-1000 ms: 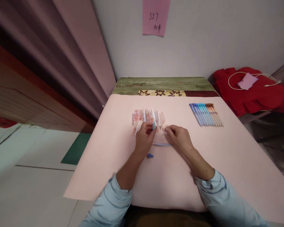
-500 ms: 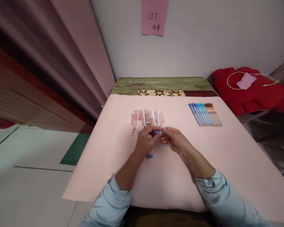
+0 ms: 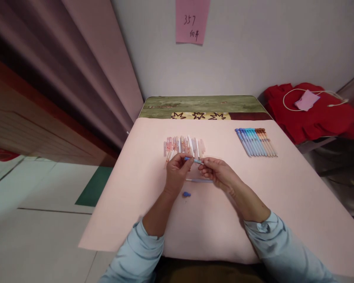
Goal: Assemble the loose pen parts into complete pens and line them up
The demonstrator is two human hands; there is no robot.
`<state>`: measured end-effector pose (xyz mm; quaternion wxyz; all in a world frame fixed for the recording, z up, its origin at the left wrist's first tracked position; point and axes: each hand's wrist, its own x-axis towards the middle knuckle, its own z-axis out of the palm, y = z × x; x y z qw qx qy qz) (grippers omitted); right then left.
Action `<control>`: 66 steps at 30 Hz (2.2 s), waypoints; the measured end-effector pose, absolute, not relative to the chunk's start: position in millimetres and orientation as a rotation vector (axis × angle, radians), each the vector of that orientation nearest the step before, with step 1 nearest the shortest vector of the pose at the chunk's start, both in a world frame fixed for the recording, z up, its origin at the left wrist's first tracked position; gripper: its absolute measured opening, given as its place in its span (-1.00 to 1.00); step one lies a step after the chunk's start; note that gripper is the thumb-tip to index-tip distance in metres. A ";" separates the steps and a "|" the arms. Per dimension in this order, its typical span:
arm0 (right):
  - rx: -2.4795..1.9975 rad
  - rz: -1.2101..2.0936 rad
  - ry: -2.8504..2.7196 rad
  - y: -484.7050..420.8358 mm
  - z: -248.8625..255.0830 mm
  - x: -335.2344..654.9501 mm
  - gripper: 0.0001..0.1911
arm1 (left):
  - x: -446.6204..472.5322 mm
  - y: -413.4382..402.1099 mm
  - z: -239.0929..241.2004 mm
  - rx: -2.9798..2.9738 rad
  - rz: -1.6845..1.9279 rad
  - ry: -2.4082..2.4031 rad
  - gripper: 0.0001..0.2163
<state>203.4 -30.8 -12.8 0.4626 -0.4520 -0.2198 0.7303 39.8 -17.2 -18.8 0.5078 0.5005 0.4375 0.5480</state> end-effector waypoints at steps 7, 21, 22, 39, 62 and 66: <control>-1.094 1.745 -0.604 -30.5 -13.5 207.2 -0.81 | 39.8 -15.9 -20.4 1.170 1.282 1.049 -0.83; -1.132 1.398 -0.827 -35.1 0.3 205.2 -0.64 | 39.2 -15.6 -15.4 0.985 1.250 0.976 -0.86; -1.133 1.385 -0.835 -35.0 -0.1 205.3 -0.64 | 39.5 -15.9 -15.2 0.956 1.240 0.958 -0.85; -1.369 1.343 -1.136 -25.8 -10.9 234.5 -0.65 | 34.1 -11.9 -11.9 0.534 1.152 0.657 -0.69; -1.245 1.052 -1.181 -32.9 2.0 218.1 -0.73 | 42.2 -19.3 -15.0 1.024 1.026 0.820 -0.79; -1.241 1.068 -1.211 -33.3 0.5 217.6 -0.74 | 42.4 -19.8 -15.6 1.082 1.007 0.819 -0.82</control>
